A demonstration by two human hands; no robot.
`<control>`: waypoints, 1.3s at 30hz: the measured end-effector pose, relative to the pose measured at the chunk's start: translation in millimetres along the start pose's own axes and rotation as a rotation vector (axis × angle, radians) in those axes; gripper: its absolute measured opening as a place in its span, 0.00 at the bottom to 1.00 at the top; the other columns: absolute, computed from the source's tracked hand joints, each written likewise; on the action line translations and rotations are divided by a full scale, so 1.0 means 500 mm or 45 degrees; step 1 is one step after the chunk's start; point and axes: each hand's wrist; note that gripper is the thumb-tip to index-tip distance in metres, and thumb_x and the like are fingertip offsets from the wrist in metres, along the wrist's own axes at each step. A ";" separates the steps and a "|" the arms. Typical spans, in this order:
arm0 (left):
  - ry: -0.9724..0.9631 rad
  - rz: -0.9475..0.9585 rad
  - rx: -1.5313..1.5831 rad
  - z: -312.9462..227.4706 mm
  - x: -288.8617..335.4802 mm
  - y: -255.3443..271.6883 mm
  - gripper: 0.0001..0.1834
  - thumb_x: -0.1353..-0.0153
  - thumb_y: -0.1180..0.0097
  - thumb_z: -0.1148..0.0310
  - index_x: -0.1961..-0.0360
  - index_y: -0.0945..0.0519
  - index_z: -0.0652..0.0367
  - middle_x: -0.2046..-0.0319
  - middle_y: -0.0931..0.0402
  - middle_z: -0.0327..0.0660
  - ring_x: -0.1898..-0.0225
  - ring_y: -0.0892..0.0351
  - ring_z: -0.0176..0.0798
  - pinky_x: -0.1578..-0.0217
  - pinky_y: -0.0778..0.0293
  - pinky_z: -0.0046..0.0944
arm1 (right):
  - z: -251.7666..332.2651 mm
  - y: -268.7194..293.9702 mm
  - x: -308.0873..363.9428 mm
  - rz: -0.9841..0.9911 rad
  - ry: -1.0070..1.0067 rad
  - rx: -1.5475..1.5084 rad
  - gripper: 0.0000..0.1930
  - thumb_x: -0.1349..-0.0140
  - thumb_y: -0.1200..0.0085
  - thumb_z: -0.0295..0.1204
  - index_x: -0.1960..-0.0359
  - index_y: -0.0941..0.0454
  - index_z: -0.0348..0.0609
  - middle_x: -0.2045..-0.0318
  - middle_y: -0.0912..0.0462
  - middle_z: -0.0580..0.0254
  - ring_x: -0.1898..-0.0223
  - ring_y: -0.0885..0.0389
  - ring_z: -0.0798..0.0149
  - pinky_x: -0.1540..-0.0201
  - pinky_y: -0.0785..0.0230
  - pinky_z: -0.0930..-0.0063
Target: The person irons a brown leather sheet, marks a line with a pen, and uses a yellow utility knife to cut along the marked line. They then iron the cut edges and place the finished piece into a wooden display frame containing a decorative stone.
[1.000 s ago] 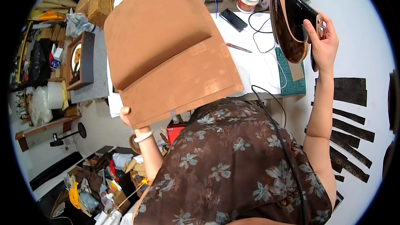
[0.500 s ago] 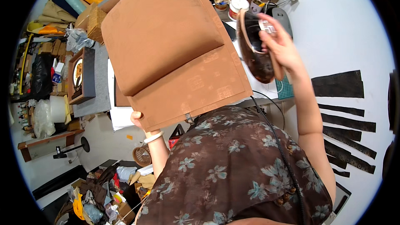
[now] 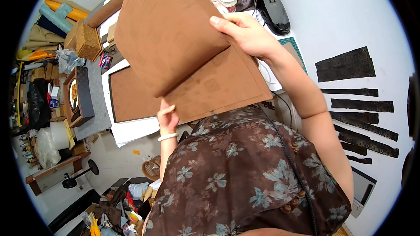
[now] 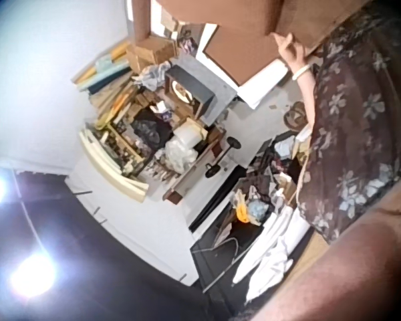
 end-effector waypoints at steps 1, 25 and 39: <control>0.032 -0.229 -0.258 -0.002 0.001 -0.004 0.27 0.42 0.42 0.78 0.39 0.27 0.57 0.51 0.23 0.42 0.49 0.23 0.43 0.42 0.26 0.45 | 0.014 -0.004 -0.005 0.016 0.095 0.221 0.23 0.26 0.48 0.48 0.67 0.19 0.38 0.69 0.22 0.65 0.68 0.26 0.68 0.62 0.31 0.69; -0.677 0.209 -2.860 -0.033 -0.164 -0.245 0.18 0.44 0.29 0.57 0.81 0.20 0.57 0.82 0.25 0.38 0.79 0.27 0.46 0.65 0.30 0.42 | -0.095 0.011 -0.178 0.516 0.815 1.017 0.21 0.39 0.31 0.35 0.42 0.16 0.55 0.52 0.21 0.52 0.50 0.20 0.52 0.46 0.27 0.69; -0.599 -0.257 -2.894 -0.034 -0.109 -0.264 0.15 0.42 0.27 0.66 0.78 0.20 0.60 0.83 0.25 0.38 0.77 0.28 0.41 0.67 0.31 0.37 | -0.094 0.169 0.129 -0.520 0.389 0.601 0.23 0.49 0.22 0.33 0.52 0.16 0.43 0.65 0.13 0.67 0.64 0.14 0.75 0.62 0.21 0.82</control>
Point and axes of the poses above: each hand's wrist, its own x-axis away from the middle knuckle, its own y-axis out of the back of the hand, z = x × y
